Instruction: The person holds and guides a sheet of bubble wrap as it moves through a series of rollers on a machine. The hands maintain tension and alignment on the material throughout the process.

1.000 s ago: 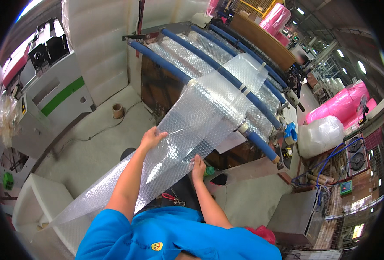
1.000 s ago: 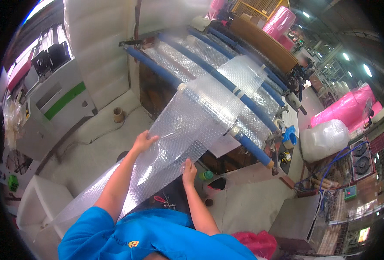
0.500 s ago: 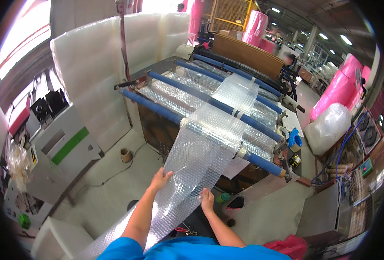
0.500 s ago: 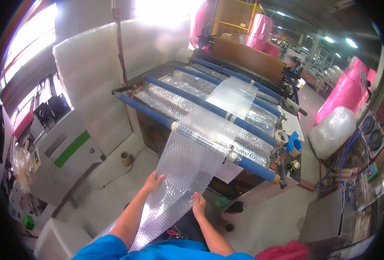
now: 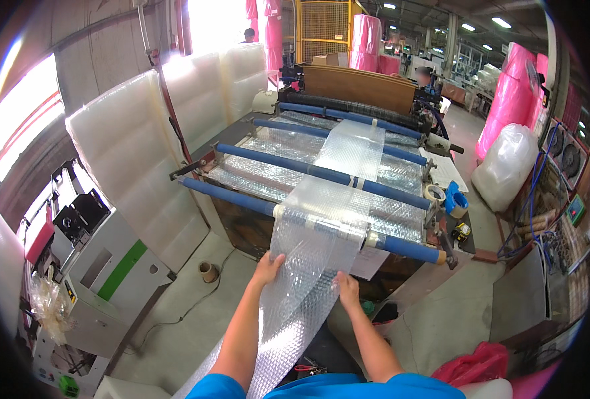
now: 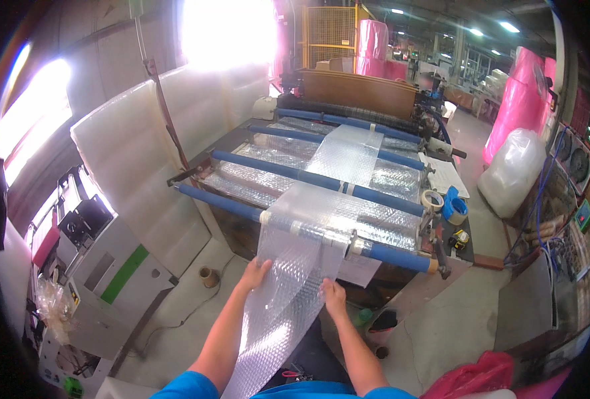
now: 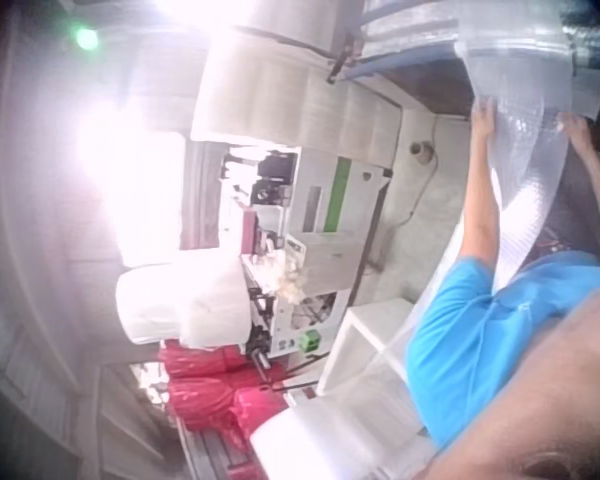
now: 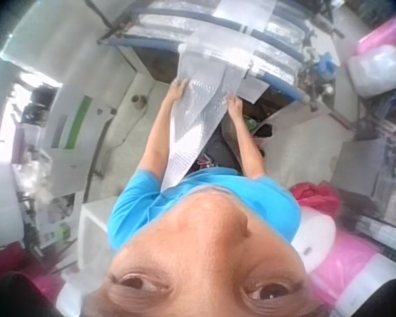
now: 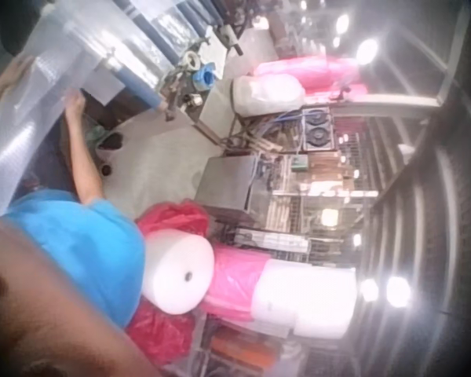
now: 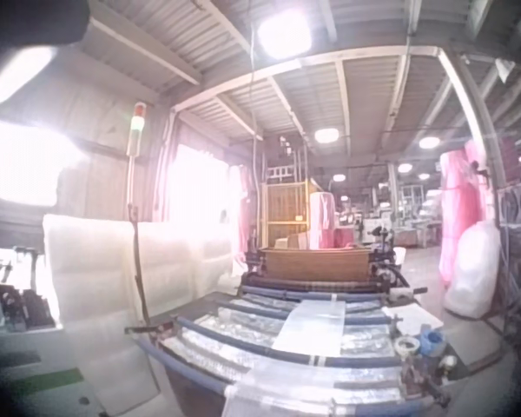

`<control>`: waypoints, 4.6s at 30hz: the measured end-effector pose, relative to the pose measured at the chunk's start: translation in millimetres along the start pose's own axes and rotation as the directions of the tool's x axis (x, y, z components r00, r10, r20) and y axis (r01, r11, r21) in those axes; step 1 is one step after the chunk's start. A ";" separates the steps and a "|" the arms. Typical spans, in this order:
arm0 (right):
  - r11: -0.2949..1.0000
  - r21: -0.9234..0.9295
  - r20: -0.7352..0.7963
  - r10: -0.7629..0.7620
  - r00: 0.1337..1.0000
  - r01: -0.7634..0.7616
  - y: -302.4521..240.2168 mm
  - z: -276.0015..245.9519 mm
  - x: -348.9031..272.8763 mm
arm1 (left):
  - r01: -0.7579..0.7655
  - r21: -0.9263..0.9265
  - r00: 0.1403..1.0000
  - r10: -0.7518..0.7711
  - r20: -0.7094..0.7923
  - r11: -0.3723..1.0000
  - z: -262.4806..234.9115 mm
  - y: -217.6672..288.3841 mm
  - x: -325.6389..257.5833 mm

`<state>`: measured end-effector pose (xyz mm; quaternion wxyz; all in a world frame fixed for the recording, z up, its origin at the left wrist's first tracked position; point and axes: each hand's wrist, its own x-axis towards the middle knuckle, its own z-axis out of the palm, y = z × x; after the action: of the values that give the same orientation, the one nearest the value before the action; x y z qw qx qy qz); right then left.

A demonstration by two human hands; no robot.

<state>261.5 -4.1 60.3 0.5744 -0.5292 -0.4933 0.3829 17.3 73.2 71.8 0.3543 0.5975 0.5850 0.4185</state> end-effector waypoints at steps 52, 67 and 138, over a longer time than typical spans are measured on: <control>0.660 0.664 0.175 -0.594 0.785 0.352 -242.3 25.2 -79.5 | 0.199 0.047 0.965 -0.188 -0.181 0.979 0.0 -27.8 -73.3; 0.352 0.802 0.459 -0.880 -0.121 0.483 -357.4 23.9 -95.6 | 0.248 0.116 0.953 -0.221 -0.206 0.962 -6.6 -3.9 -84.2; 0.693 0.718 0.695 -0.708 -0.126 0.066 -273.0 54.3 -122.5 | 0.282 -0.009 0.956 -0.281 -0.082 0.959 -8.2 -2.3 -74.6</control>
<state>159.3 -149.5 307.1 0.2628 0.2240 -0.7719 0.5338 11.4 -1.5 66.6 0.3850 0.4908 0.6788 0.3874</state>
